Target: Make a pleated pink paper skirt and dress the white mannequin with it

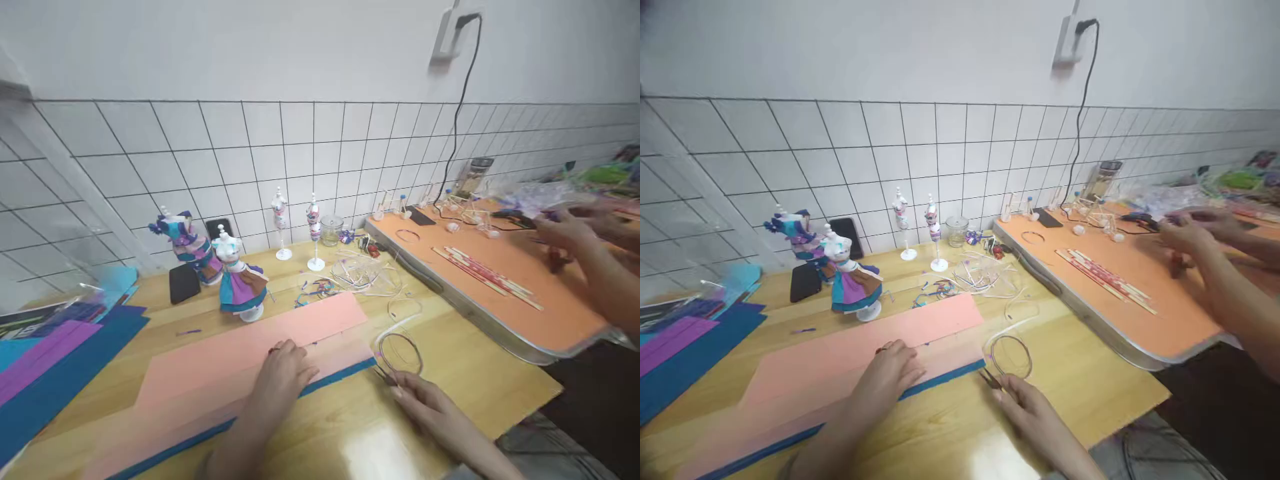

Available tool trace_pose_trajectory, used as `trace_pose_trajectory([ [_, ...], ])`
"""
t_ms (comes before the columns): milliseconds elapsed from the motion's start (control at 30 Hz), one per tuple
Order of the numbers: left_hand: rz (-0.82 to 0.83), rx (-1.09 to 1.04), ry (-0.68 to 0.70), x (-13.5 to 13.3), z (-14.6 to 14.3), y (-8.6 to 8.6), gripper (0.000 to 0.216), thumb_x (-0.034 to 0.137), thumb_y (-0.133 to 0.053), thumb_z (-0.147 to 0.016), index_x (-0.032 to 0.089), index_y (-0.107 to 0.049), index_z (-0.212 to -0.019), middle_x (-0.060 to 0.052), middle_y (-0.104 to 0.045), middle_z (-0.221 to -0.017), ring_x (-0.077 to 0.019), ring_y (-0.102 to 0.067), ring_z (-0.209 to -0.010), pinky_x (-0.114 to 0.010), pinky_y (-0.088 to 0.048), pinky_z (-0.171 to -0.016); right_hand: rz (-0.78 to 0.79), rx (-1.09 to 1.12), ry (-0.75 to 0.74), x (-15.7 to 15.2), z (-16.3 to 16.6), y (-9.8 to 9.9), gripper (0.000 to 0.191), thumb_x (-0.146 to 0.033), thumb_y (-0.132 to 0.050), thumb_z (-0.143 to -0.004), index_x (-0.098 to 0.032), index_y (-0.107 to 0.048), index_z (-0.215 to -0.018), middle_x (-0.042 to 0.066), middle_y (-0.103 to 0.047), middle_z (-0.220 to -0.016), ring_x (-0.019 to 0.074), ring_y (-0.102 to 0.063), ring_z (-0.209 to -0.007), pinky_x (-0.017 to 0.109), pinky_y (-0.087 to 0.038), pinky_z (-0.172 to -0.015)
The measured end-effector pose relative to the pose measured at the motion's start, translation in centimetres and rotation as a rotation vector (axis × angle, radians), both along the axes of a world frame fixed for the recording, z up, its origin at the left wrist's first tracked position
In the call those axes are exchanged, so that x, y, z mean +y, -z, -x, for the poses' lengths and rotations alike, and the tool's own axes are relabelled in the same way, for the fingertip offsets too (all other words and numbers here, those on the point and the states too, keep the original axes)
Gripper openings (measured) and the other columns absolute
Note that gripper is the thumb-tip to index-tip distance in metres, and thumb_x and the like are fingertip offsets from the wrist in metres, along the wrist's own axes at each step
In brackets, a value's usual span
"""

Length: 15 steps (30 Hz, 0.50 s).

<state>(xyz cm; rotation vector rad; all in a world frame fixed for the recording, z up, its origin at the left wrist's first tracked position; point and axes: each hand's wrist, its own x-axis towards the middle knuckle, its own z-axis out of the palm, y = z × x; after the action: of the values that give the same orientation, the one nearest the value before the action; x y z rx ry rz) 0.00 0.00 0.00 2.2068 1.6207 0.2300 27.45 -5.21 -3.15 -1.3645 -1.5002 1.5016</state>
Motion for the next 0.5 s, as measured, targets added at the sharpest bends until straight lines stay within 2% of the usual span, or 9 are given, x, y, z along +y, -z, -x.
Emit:
trace_pose_trajectory([
  [67, -0.012, 0.013, -0.016, 0.6, -1.0, 0.4, 0.028, 0.034, -0.06, -0.081, 0.014, -0.065, -0.1, -0.011, -0.062, -0.1, -0.0262, -0.055, -0.097, -0.035, -0.04, -0.083, -0.033, 0.002, 0.025, -0.1, 0.0, -0.3, 0.032, -0.05, -0.052, -0.086, -0.019, -0.058, -0.091, 0.005, -0.06, -0.09, 0.0193, -0.055, -0.09, 0.029, -0.045, -0.081],
  [133, -0.015, 0.001, -0.021, 1.0, -1.7, 0.8, 0.029, 0.033, -0.063, -0.078, 0.014, -0.064, -0.1, -0.011, -0.061, -0.101, -0.0262, -0.054, -0.098, -0.034, -0.039, -0.084, -0.032, 0.005, 0.045, -0.1, 0.1, -0.5, 0.033, -0.051, -0.053, -0.085, -0.019, -0.059, -0.091, 0.004, -0.06, -0.087, 0.0173, -0.056, -0.084, 0.026, -0.046, -0.075],
  [200, -0.008, -0.036, -0.015, 1.2, -2.1, 1.0, 0.027, 0.032, -0.066, -0.075, 0.015, -0.063, -0.096, -0.01, -0.061, -0.099, -0.0254, -0.054, -0.097, -0.034, -0.039, -0.081, 0.004, 0.013, 0.063, -0.1, 0.3, -0.7, 0.036, -0.053, -0.052, -0.084, -0.018, -0.058, -0.092, 0.002, -0.057, -0.077, 0.0124, -0.055, -0.066, 0.021, -0.046, -0.058],
  [300, 0.018, -0.099, -0.012, 1.2, -2.1, 1.2, 0.018, 0.031, -0.067, -0.073, 0.017, -0.062, -0.082, -0.006, -0.061, -0.092, -0.0236, -0.054, -0.091, -0.032, -0.039, -0.077, 0.087, 0.011, 0.058, 0.0, 0.5, -0.9, 0.044, -0.059, -0.05, -0.082, -0.016, -0.056, -0.092, -0.005, -0.045, -0.063, 0.0041, -0.036, -0.04, 0.016, -0.029, -0.035],
  [400, 0.072, -0.141, -0.006, 1.1, -2.2, 0.9, 0.012, 0.028, -0.066, -0.073, 0.018, -0.06, -0.069, -0.004, -0.06, -0.086, -0.022, -0.055, -0.088, -0.031, -0.039, -0.075, 0.096, 0.004, 0.04, 0.2, 0.6, -0.9, 0.047, -0.062, -0.049, -0.081, -0.016, -0.055, -0.092, -0.008, -0.038, -0.059, 0.0016, -0.028, -0.035, 0.015, -0.024, -0.032],
  [500, 0.055, -0.159, 0.001, 1.2, -2.6, 0.5, 0.009, 0.028, -0.062, -0.077, 0.018, -0.062, -0.077, -0.006, -0.06, -0.091, -0.0222, -0.054, -0.093, -0.032, -0.038, -0.08, 0.093, -0.004, 0.028, 0.3, 0.4, -0.8, 0.048, -0.061, -0.048, -0.082, -0.016, -0.054, -0.095, -0.009, -0.037, -0.057, 0.0014, -0.029, -0.033, 0.015, -0.025, -0.032],
])
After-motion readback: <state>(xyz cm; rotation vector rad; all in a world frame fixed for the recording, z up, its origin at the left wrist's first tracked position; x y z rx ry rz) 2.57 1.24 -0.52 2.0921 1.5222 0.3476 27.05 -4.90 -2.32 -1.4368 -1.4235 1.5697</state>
